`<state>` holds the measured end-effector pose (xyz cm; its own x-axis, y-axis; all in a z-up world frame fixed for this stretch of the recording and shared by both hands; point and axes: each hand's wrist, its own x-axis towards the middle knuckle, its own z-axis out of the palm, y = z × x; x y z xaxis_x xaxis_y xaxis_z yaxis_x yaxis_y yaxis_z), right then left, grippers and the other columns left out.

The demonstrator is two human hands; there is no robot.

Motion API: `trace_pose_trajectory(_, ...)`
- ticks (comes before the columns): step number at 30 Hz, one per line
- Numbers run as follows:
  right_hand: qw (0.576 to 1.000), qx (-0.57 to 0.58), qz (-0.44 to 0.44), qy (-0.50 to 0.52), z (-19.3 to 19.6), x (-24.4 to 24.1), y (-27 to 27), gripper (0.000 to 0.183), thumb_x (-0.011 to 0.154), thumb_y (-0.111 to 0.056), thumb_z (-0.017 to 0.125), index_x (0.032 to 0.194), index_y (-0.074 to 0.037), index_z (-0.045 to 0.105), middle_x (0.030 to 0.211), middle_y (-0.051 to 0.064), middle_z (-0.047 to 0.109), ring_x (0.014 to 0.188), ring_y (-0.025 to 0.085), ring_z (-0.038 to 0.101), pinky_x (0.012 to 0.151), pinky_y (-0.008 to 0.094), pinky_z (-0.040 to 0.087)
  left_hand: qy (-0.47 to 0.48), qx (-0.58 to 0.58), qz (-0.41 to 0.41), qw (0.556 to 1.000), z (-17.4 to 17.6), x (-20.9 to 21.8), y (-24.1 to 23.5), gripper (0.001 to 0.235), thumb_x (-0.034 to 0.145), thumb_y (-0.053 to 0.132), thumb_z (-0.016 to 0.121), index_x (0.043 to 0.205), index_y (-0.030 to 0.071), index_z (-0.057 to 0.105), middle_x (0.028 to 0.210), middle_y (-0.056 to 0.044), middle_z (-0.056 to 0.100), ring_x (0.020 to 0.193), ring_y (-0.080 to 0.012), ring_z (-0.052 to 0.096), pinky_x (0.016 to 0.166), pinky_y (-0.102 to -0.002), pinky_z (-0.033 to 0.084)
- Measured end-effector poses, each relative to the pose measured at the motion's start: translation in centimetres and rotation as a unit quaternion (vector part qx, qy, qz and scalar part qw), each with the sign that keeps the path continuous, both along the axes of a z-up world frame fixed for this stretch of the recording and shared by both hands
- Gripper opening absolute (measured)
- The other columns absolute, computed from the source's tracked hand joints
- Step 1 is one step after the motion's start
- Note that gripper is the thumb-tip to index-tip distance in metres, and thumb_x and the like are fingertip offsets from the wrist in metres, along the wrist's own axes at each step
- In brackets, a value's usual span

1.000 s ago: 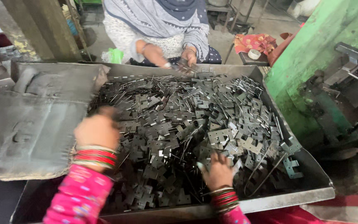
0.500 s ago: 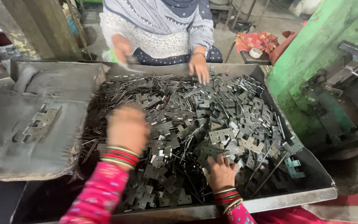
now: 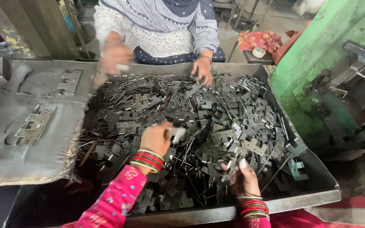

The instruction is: The person sorts through a bin of metal hinge components by hand, picking up individual pieces and moving them to different areas of the workspace.

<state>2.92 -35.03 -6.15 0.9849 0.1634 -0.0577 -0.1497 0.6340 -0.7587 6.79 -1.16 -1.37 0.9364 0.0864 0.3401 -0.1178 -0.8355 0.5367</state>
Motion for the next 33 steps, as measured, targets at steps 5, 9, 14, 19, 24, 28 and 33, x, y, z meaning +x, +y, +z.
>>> trace_pose_trajectory(5, 0.994, -0.060, 0.075, -0.045, -0.2, 1.7, 3.0, 0.033, 0.085, -0.023, 0.069, 0.111, -0.002, 0.064, 0.105, 0.019, 0.077, 0.093, 0.034, 0.079, 0.091, 0.049, 0.063, -0.001, -0.440, -0.108, 0.891, 4.1, -0.8, 1.6, 0.042, 0.081, -0.001, 0.064, 0.123, -0.001, 0.070, 0.095, -0.015, 0.074, 0.083, -0.0292, 0.073, 0.067, -0.041, 0.067)
trace_pose_trajectory(9, 0.773, -0.618, -0.092, -0.110, -2.6, 2.8, 7.7, 0.043, 0.088, -0.032, 0.074, 0.118, -0.002, 0.066, 0.099, 0.017, 0.074, 0.082, 0.029, 0.070, 0.074, 0.040, 0.057, 0.114, -0.669, -0.077, 0.730, 4.4, -1.8, 1.9, 0.046, 0.078, -0.004, 0.058, 0.124, -0.009, 0.061, 0.102, -0.011, 0.074, 0.085, -0.0283, 0.076, 0.074, -0.044, 0.068)
trace_pose_trajectory(14, 0.626, -0.736, -0.133, -0.222, -4.9, 3.3, 7.6, 0.035, 0.087, -0.036, 0.079, 0.105, -0.008, 0.070, 0.092, 0.012, 0.073, 0.078, 0.028, 0.072, 0.069, 0.040, 0.060, 0.106, -0.698, -0.150, 0.692, 5.2, -2.3, 2.6, 0.049, 0.078, 0.002, 0.056, 0.125, -0.010, 0.063, 0.103, -0.019, 0.075, 0.085, -0.0295, 0.075, 0.070, -0.041, 0.065)
trace_pose_trajectory(19, 0.932, -0.278, -0.204, 0.112, -3.0, 2.9, 2.3, 0.034, 0.089, -0.027, 0.077, 0.109, -0.002, 0.069, 0.094, 0.012, 0.070, 0.073, 0.029, 0.064, 0.065, 0.048, 0.050, 0.132, -0.659, -0.054, 0.738, 7.2, -2.6, 2.7, 0.035, 0.088, 0.015, 0.066, 0.119, 0.002, 0.059, 0.095, -0.017, 0.076, 0.080, -0.0249, 0.075, 0.059, -0.037, 0.058)
trace_pose_trajectory(24, 0.989, -0.011, -0.006, 0.145, 0.5, 0.7, 2.8, 0.029, 0.082, -0.030, 0.067, 0.101, -0.008, 0.065, 0.094, 0.010, 0.073, 0.084, 0.024, 0.072, 0.084, 0.056, 0.062, 0.181, -0.551, -0.107, 0.808, 5.7, -4.0, -2.3, 0.044, 0.078, 0.022, 0.073, 0.116, 0.003, 0.063, 0.089, -0.014, 0.078, 0.069, -0.0262, 0.073, 0.053, -0.041, 0.056)
trace_pose_trajectory(28, 0.989, -0.002, 0.030, 0.143, -1.9, -0.2, 8.1, 0.046, 0.099, -0.042, 0.071, 0.117, 0.000, 0.066, 0.101, 0.017, 0.068, 0.087, 0.032, 0.068, 0.084, 0.050, 0.053, 0.146, -0.200, -0.162, 0.955, 2.4, -7.9, -7.4, 0.069, 0.084, 0.046, 0.081, 0.129, 0.000, 0.055, 0.087, -0.025, 0.072, 0.083, -0.0409, 0.071, 0.077, -0.049, 0.057)
trace_pose_trajectory(33, 0.863, -0.484, 0.013, -0.143, -2.8, -0.1, 8.5, 0.054, 0.090, -0.035, 0.071, 0.134, -0.005, 0.062, 0.135, 0.015, 0.067, 0.126, 0.030, 0.063, 0.106, 0.036, 0.049, 0.076, -0.014, -0.071, 0.994, 2.1, -6.9, -5.3, 0.036, 0.080, 0.016, 0.065, 0.115, 0.005, 0.062, 0.077, -0.020, 0.071, 0.077, -0.0429, 0.070, 0.073, -0.055, 0.055)
